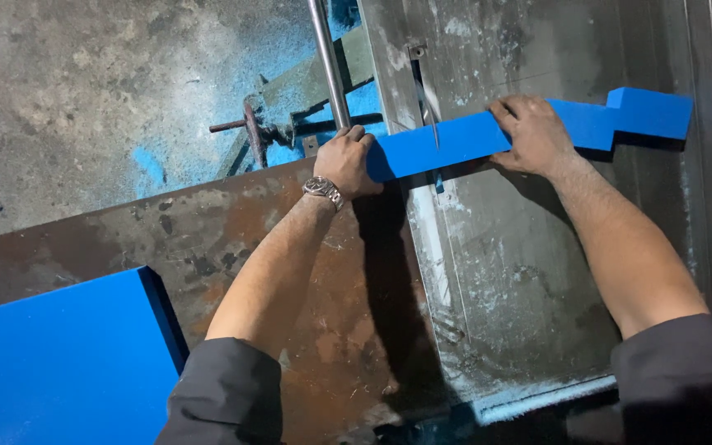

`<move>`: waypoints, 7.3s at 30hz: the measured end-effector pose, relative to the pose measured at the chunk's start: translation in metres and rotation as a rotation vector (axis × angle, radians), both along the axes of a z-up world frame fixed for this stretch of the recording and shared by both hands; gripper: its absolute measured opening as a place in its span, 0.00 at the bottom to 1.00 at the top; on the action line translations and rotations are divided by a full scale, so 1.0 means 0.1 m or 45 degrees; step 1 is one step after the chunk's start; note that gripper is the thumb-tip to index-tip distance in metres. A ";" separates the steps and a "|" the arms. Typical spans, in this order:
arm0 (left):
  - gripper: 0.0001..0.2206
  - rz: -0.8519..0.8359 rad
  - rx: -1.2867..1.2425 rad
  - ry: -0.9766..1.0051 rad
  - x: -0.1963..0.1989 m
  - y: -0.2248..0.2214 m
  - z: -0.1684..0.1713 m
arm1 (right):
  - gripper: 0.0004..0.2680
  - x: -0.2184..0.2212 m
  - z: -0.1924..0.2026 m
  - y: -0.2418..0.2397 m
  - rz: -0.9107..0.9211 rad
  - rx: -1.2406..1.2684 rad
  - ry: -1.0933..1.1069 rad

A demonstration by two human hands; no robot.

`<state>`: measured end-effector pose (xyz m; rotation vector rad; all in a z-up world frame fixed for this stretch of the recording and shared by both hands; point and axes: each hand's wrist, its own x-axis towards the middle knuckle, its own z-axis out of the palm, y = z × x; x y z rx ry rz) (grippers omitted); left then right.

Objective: The recorder uses a table saw to cut blue foam sheets into smaller rectangular sections and organizes the resulting pieces.

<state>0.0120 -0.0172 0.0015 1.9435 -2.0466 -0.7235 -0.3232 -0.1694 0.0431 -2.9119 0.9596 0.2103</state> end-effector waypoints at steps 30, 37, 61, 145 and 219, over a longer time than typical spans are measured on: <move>0.38 0.417 -0.352 -0.079 0.89 1.57 -0.11 | 0.37 -0.22 -0.23 -0.71 -0.643 -0.157 0.005; 0.33 0.731 0.194 0.568 0.47 3.35 -0.25 | 0.30 -1.46 -0.46 1.33 -1.131 0.123 -0.558; 0.37 0.467 0.554 1.362 -3.76 3.92 1.16 | 0.21 -2.60 0.65 5.50 -1.455 1.215 -1.743; 0.35 1.429 0.134 0.489 -4.98 1.64 0.53 | 0.16 -3.00 -0.42 1.83 -0.429 0.921 -0.743; 0.50 1.302 0.115 0.539 -5.05 1.88 0.05 | 0.20 -3.49 -0.37 1.63 -0.588 1.226 -0.409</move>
